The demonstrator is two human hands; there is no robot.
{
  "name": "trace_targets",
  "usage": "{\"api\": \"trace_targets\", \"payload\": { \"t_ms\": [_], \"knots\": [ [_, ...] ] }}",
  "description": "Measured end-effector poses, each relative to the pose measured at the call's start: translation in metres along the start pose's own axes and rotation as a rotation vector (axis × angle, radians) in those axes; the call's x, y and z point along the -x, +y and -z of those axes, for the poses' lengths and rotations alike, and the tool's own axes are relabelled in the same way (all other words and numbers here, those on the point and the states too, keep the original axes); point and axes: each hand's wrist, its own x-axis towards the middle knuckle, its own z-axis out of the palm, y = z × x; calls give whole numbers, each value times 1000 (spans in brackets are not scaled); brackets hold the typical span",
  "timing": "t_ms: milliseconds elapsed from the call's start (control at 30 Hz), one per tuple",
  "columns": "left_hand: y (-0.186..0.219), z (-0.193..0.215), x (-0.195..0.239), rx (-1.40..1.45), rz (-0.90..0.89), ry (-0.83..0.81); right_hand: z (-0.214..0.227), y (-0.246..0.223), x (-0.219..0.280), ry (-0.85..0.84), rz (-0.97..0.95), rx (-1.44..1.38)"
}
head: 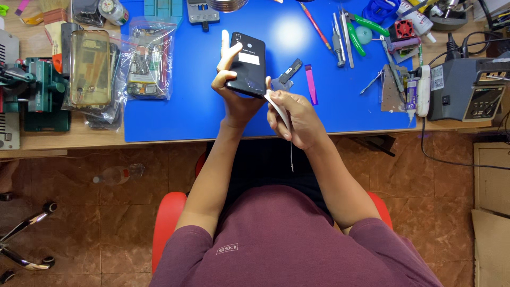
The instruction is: The person cleans the back and edges of a black smartphone using a white cloth. They rotate the phone to wipe different sides and then place it on the workbench. The person then picks up a second smartphone and begins cleaning it in the same manner.
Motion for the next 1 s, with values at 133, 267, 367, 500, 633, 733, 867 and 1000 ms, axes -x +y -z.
{"api": "trace_targets", "payload": {
  "t_ms": [133, 267, 367, 500, 633, 733, 867, 1000],
  "knots": [
    [-1, -1, 1, 9, -5, 4, 4, 12, -4, 16, -3, -67],
    [5, 2, 0, -40, -11, -72, 13, 19, -8, 34, 20, -82],
    [8, 5, 1, -91, 13, -163, 18, 11, -7, 67, 46, 22],
    [6, 11, 7, -90, 77, -396, 31, -2, -8, 107, 79, 209],
    [-5, 13, 21, -157, 94, -468, 37, -23, 0, 176, 64, 447],
    [-12, 15, 24, -465, -166, -357, 47, -19, -5, 106, 269, 385],
    [-6, 23, 27, -720, -276, -433, 52, -26, -9, 16, 241, 659],
    [2, 19, 31, -933, -260, -487, 59, -29, -26, 1, 240, 821]
  ]
}}
